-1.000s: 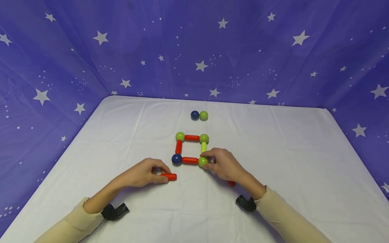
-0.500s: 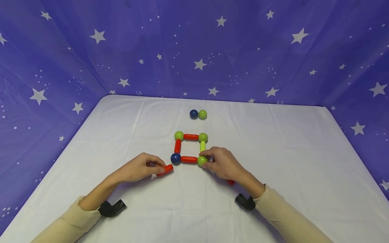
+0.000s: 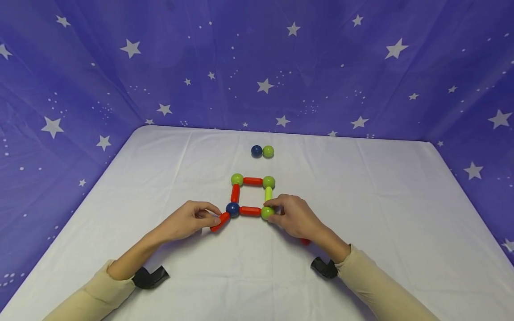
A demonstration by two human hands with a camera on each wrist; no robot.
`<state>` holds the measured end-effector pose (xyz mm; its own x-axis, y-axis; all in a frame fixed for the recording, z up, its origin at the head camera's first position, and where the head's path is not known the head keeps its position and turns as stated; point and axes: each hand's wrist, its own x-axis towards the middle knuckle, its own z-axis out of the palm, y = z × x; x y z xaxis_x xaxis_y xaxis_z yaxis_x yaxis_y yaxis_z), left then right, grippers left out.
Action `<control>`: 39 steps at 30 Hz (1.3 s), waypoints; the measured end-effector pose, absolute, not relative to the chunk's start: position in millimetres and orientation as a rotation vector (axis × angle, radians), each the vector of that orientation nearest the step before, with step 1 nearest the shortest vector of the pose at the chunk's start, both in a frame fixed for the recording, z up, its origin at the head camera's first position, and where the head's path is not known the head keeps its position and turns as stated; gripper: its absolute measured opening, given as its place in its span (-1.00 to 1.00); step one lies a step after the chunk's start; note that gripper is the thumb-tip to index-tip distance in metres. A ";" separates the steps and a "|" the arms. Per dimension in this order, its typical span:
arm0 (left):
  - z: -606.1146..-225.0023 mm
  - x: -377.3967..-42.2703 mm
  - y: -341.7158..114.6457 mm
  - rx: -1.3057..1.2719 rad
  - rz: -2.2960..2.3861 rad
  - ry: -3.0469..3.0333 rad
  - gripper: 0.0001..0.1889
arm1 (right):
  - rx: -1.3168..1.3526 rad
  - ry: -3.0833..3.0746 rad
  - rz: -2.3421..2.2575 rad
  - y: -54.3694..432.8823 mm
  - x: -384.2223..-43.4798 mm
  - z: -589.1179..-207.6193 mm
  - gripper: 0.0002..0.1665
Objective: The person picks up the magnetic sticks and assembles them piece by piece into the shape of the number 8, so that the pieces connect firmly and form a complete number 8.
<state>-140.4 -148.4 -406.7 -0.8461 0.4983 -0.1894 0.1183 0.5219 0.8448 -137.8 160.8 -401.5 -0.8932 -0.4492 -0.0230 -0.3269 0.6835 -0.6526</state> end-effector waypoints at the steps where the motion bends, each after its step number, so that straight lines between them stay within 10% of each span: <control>1: -406.7 -140.2 -148.0 0.500 1.266 2.353 -0.79 | -0.632 2.715 -0.998 160.6 -137.8 -401.6 -0.59; 39: -408.4 -130.2 -124.9 0.464 1.366 2.303 -0.76 | -0.601 2.726 -0.983 159.9 -137.8 -402.5 -0.61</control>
<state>-130.2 -124.9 -408.4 -0.8559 0.4830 -0.1848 0.0696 0.4617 0.8843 -137.8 159.9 -402.5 -0.9018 -0.4309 -0.0328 -0.3107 0.6995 -0.6436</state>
